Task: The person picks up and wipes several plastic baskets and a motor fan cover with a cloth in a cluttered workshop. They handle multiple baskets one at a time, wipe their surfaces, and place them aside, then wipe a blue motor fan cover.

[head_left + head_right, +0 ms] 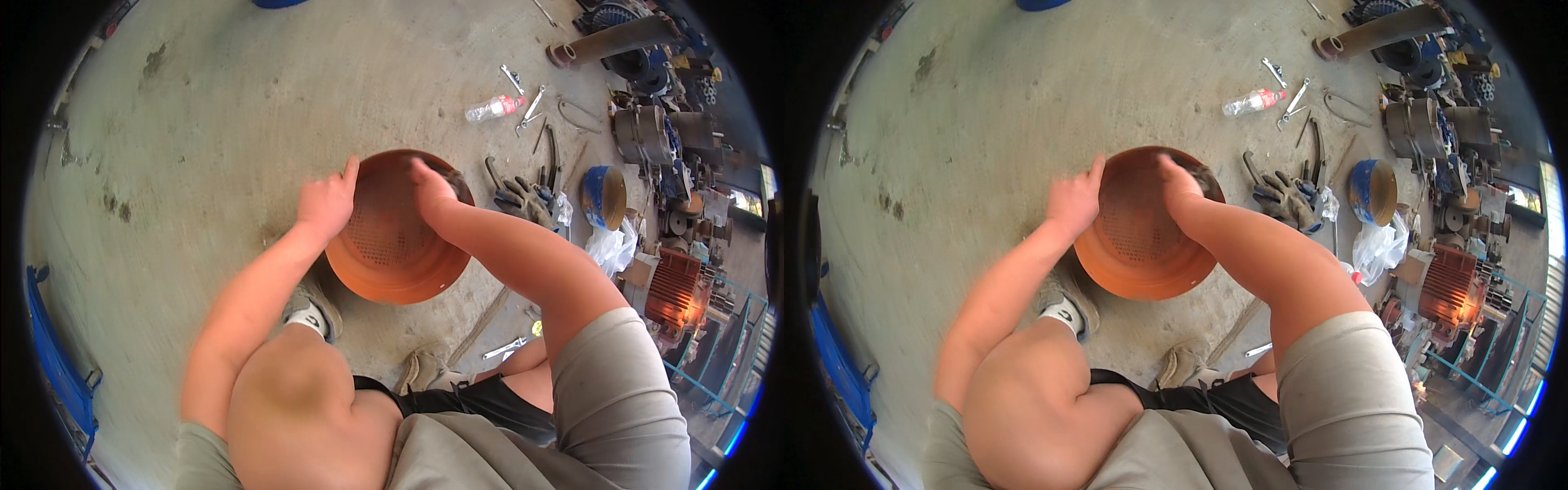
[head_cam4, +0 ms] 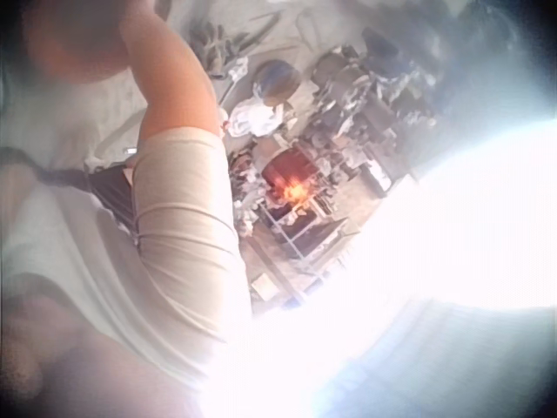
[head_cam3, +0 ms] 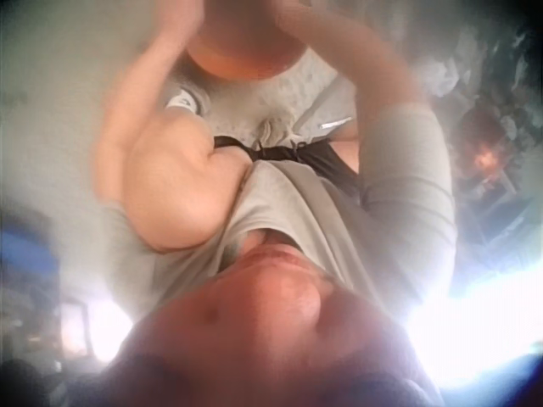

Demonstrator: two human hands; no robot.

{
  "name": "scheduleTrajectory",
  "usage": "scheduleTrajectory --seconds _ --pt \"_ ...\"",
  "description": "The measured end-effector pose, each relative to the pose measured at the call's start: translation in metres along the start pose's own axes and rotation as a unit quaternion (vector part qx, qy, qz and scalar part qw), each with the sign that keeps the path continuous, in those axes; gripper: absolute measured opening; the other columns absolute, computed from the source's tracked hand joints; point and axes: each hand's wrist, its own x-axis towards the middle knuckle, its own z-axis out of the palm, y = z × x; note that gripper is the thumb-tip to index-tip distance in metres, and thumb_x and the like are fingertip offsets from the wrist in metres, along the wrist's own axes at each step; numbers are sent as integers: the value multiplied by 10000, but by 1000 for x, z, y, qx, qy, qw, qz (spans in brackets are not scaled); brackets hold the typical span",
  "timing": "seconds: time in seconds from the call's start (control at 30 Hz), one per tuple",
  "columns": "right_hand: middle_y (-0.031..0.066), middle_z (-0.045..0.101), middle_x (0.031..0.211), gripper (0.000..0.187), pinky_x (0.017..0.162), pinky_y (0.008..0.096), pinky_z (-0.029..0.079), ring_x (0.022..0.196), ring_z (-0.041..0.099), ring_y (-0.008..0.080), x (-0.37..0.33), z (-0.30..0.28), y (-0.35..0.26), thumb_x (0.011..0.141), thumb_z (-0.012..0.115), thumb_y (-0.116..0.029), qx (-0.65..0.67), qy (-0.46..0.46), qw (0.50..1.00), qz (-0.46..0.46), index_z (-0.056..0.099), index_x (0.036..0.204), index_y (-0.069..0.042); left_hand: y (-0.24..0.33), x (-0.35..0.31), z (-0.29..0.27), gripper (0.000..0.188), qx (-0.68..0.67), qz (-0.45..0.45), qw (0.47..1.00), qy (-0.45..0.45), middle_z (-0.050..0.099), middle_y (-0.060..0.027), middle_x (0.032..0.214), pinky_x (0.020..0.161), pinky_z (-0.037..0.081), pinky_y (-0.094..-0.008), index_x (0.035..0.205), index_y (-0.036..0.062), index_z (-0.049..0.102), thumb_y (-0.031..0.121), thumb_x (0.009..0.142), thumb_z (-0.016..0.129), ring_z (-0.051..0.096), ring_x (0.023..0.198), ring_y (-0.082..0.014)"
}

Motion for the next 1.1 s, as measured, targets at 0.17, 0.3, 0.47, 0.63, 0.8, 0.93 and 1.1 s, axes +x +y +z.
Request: scheduleTrajectory --seconds 0.17,0.3,0.47,0.63,0.8,0.93,1.1 --pt "5 439 1619 526 1234 640 3 1556 231 322 -12 13 -4 1001 534 -432 -12 38 999 -29 612 1451 -170 0 0 0 689 -7 -14 1000 -23 702 -151 862 581 574 -440 1569 92 398 86 893 530 708 656 -315" --pt "68 562 1503 467 1175 578 280 1440 427 354 -48 19 -43 922 634 -317 329 -106 935 -84 691 1348 -136 2 -1 2 702 -30 -27 999 -9 710 -144 888 588 581 -441 1572 94 397 80 884 538 714 664 -311" --pt "185 752 1047 255 909 448 556 1000 715 365 -25 -3 -56 827 643 -163 584 -23 774 -245 798 997 -51 1 -3 2 709 -33 -27 999 9 714 -137 1008 590 585 -439 1575 97 382 82 885 542 726 690 -305" --pt "71 652 1251 271 1052 426 424 1222 553 255 23 45 -49 925 583 -217 366 292 877 104 756 1112 -126 6 -3 -15 676 -45 -35 998 -25 643 -178 1335 759 592 -442 1565 51 365 122 915 537 726 951 -303" --pt "106 649 1360 304 1103 475 424 1280 571 298 27 45 -112 969 551 -206 557 141 765 291 751 1157 -73 40 -50 -33 651 -89 216 967 106 583 -209 1382 1093 416 -503 1453 7 481 277 892 672 532 1289 -378" --pt "214 732 1091 412 903 454 560 1029 708 357 -1 22 -98 858 601 -176 703 -10 711 23 694 1234 -37 46 -105 -21 522 -100 435 888 -113 668 -157 1159 966 492 -471 1282 25 613 292 841 698 634 1120 -293" --pt "199 725 996 292 831 426 551 918 717 324 -125 45 0 871 666 -138 870 224 429 94 644 1141 -30 44 -111 -4 111 -70 422 898 -103 668 -35 797 658 540 -385 887 94 614 177 814 631 678 792 -219"
